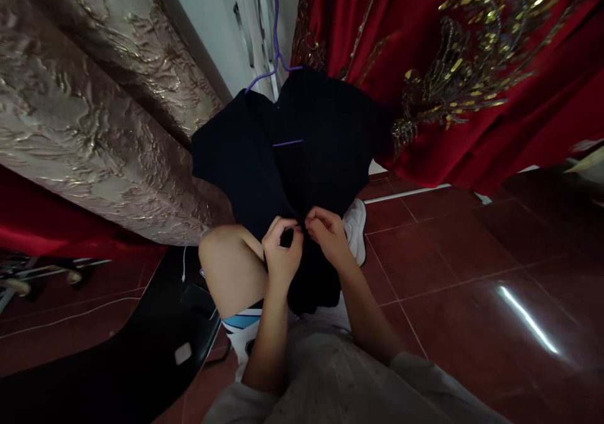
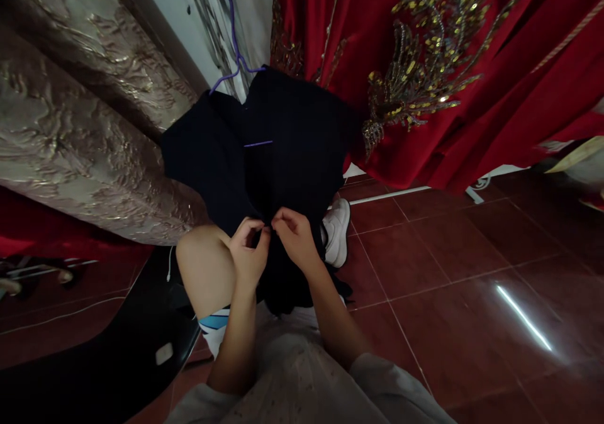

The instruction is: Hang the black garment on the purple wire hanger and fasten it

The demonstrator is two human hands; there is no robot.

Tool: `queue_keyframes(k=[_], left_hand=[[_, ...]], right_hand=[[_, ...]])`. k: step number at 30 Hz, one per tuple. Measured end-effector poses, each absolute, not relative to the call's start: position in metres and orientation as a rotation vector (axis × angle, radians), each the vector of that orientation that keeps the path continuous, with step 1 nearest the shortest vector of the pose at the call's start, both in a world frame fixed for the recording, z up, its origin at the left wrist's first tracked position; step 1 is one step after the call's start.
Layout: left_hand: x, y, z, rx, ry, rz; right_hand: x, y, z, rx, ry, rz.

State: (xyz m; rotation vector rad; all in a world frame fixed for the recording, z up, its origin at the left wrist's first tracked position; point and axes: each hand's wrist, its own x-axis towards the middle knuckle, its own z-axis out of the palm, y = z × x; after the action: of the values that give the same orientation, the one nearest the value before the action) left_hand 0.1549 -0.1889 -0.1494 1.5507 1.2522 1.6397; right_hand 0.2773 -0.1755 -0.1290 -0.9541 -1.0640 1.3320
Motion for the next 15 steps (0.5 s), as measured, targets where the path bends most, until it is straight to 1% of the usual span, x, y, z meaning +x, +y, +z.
queue_keyframes(k=[3,6,10,13,15], left_hand=[[0.153,-0.192,-0.148,1.555,1.277,1.654],[0.15,-0.187,-0.15,1.551,1.287,1.664],[0.151,-0.165,-0.166,1.504,1.307,1.707],[0.156,-0.147,-0.18,1.524,1.316,1.658],[0.158,-0.139,-0.181,1.57,1.29,1.598]], right_hand=[[0.279,-0.175,-0.127,-0.927,-1.105,1.454],[0.279,-0.159,-0.114,-0.901,-1.153,1.561],[0.275,-0.102,-0.065,-0.84,-1.131,1.433],[0.27,-0.06,-0.018,-0.76,-1.05,1.262],[0.266,-0.046,0.004,-0.754,-1.051,1.226]])
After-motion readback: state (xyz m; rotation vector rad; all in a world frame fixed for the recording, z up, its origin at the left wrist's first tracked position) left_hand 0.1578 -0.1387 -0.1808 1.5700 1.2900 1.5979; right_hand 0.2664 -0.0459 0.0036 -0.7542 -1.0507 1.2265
